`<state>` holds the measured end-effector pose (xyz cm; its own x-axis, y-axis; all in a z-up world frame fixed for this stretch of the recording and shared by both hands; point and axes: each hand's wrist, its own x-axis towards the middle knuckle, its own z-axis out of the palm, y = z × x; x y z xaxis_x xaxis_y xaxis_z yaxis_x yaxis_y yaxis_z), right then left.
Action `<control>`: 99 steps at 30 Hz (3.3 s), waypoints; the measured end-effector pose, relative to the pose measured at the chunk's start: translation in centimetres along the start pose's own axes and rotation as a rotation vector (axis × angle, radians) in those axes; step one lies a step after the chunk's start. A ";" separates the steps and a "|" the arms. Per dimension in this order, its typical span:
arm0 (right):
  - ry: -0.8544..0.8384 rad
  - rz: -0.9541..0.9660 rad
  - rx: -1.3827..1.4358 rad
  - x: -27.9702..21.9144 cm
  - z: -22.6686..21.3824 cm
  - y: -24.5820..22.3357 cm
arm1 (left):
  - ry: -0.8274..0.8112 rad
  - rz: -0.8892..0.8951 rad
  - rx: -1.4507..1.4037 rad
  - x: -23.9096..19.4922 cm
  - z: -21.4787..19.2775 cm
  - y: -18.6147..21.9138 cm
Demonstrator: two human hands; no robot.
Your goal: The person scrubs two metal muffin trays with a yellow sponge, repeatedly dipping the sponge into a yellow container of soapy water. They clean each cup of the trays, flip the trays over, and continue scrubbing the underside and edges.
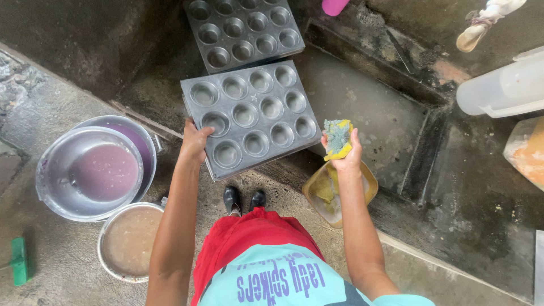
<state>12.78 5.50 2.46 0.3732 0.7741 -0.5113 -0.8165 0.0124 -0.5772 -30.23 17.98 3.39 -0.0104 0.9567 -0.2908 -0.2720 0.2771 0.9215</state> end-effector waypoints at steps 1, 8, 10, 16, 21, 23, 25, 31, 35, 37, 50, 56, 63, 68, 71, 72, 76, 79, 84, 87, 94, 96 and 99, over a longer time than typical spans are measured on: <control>-0.054 -0.001 -0.004 0.0 -0.1 -0.3 | 0.026 -0.054 -0.015 0.3 0.5 0.7; 0.005 0.173 0.154 3.8 4.2 4.0 | -0.114 0.255 0.021 -0.3 -0.1 6.4; -0.050 0.278 0.290 6.4 8.3 5.4 | -0.105 0.372 0.162 -0.1 0.2 7.0; -0.122 0.319 0.303 12.6 15.7 5.3 | -0.288 0.399 0.157 2.3 0.4 6.8; -0.291 0.217 -0.391 15.8 9.6 1.4 | -0.274 0.377 0.550 1.0 -0.8 4.2; -0.287 0.154 -0.765 16.2 7.2 0.7 | -0.231 0.589 1.019 -0.2 -1.8 2.8; -0.316 -0.342 -0.959 15.7 6.1 0.9 | -0.204 0.659 1.207 -1.2 -2.7 1.8; -0.128 -0.716 -1.262 13.1 10.0 0.4 | -0.051 0.650 1.539 -2.9 0.2 1.5; -0.528 -1.343 -1.684 14.7 14.4 -0.7 | -0.104 0.316 1.435 -4.3 6.5 1.3; -0.537 -1.131 -1.789 15.2 17.7 2.3 | -0.073 0.351 1.450 -4.1 7.7 1.8; -0.415 -1.173 -2.047 16.1 18.8 7.2 | 0.052 0.393 1.490 -3.9 7.8 1.5; -0.119 -0.552 -1.935 6.9 8.2 1.3 | 0.070 0.430 1.522 -4.0 7.9 2.2; -0.259 -0.941 -1.872 -7.4 4.4 6.1 | 0.021 0.377 1.566 -3.8 7.6 1.2; -0.791 -0.891 -1.700 -12.8 10.4 20.8 | 0.031 0.362 1.612 -3.0 8.4 1.7; -0.956 -0.771 -1.640 -13.5 12.0 23.9 | -0.038 0.237 1.606 -2.8 7.8 2.1; -0.987 -0.700 -1.618 -13.0 12.6 23.4 | -0.050 0.213 1.477 -2.9 7.0 2.3; -0.702 -0.392 -1.385 -7.4 17.7 16.4 | 0.274 0.240 0.714 -4.7 2.8 2.3; -0.808 -0.692 -1.515 -2.5 24.1 14.9 | 0.496 0.113 -0.074 -9.4 0.0 -0.3; -1.078 -1.333 -2.018 3.1 31.0 22.5 | 0.351 -0.604 -0.905 -13.5 1.2 -2.8; -1.091 -1.490 -1.980 1.7 27.1 25.8 | 0.290 -0.532 -1.150 -12.0 2.2 -2.4; -1.343 -0.661 -1.902 -9.9 16.4 20.5 | 0.104 -0.456 -1.194 -14.3 0.0 -3.3; -1.259 -0.445 -1.862 -9.6 18.8 18.9 | 0.266 -0.552 -0.811 -13.7 -1.0 -3.0; -1.130 -0.697 -1.695 -5.3 22.9 18.8 | 0.330 0.227 0.116 -10.3 -0.6 -2.8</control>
<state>-14.59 16.12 8.86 -0.5163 0.8497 0.1066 0.6141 0.4541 -0.6455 -29.94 7.28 3.69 -0.3710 0.9200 -0.1267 -0.1172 0.0890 0.9891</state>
